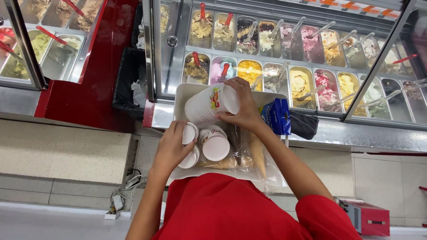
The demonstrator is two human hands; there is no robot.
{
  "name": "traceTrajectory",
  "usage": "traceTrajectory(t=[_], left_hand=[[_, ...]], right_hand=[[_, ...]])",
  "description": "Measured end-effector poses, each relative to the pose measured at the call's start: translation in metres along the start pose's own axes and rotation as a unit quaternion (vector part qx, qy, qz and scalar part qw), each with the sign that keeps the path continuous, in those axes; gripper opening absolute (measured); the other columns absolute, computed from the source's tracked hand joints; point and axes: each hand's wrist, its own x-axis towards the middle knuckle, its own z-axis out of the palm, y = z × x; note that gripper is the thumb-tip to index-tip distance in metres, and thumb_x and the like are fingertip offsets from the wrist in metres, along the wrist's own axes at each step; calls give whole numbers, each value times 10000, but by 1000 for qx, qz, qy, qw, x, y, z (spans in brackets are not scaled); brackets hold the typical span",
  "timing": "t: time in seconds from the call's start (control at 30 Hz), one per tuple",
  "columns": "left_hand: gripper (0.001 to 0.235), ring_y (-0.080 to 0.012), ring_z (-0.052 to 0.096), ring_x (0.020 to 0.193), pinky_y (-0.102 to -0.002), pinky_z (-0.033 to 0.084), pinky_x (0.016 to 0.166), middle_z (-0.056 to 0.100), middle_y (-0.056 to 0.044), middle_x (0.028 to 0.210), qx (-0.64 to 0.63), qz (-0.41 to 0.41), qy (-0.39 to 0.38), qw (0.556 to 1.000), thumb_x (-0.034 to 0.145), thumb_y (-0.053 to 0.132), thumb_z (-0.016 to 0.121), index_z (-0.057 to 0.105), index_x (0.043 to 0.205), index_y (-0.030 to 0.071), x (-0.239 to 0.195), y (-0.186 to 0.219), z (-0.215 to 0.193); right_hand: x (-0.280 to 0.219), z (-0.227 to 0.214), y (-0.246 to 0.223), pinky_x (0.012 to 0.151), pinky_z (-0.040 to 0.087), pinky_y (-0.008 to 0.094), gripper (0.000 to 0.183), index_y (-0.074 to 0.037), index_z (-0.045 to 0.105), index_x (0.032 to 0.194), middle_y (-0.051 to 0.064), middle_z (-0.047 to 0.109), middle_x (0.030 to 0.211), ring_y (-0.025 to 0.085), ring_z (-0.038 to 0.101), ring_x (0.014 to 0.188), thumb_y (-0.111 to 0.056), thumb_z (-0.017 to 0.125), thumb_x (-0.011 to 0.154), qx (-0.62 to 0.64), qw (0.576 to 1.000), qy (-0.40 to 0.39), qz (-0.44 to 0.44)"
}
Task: Organizing ice cream cups, cones, and napkins into a tray.
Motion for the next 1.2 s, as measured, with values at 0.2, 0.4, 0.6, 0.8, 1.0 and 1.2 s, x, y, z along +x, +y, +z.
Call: traceTrajectory(t=[0.2, 0.4, 0.6, 0.8, 1.0, 1.2], left_hand=[[712, -502, 617, 1151, -641, 555, 879, 582, -230, 1270, -2, 5, -19, 1000, 807, 214, 779, 473, 1424, 30, 4, -2, 1], [973, -601, 443, 1309, -681, 400, 1065, 426, -376, 1428, -87, 56, 36, 994, 766, 321, 854, 353, 1496, -80, 8, 7, -18], [662, -484, 432, 1403, -598, 339, 1146, 484, -288, 1432, -420, -41, 44, 906, 1026, 475, 536, 448, 1474, -4, 66, -28, -12], [1048, -534, 103, 1514, -600, 93, 1224, 86, -308, 1650, -582, -128, -184, 782, 856, 812, 467, 169, 1630, 172, 121, -3, -8], [985, -562, 276, 1420, -765, 326, 1007, 132, -282, 1614, -710, -106, -216, 661, 773, 720, 651, 191, 1592, 423, 126, 62, -5], [796, -371, 584, 1153, -598, 531, 895, 531, -216, 1340, -736, -122, -160, 646, 789, 434, 768, 422, 1459, 178, 127, 85, -9]], right_hand=[[7, 29, -13, 1180, 377, 503, 992, -300, 473, 1493, 82, 397, 1468, 381, 427, 1419, -510, 967, 658, -34, 995, 39, -83], [12, 12, -28, 1163, 370, 539, 965, -279, 494, 1481, 141, 429, 1444, 443, 459, 1381, -423, 976, 657, -16, 995, 33, -88], [-32, -41, -16, 1182, 295, 543, 1049, -191, 407, 1522, 234, 387, 1490, 463, 408, 1414, -362, 969, 653, 86, 989, 121, 27], [-63, -66, 30, 1060, 515, 419, 1111, -237, 236, 1629, 120, 481, 1494, 247, 547, 1306, -150, 879, 728, 354, 907, 219, 65], [-73, -67, 106, 908, 600, 505, 993, -246, 235, 1612, 152, 569, 1383, 306, 656, 1120, -140, 789, 795, 461, 846, 256, 82], [-27, -127, -30, 1089, 478, 356, 1021, -200, 339, 1515, 69, 468, 1495, 205, 536, 1282, -119, 914, 676, 271, 948, 166, 15]])
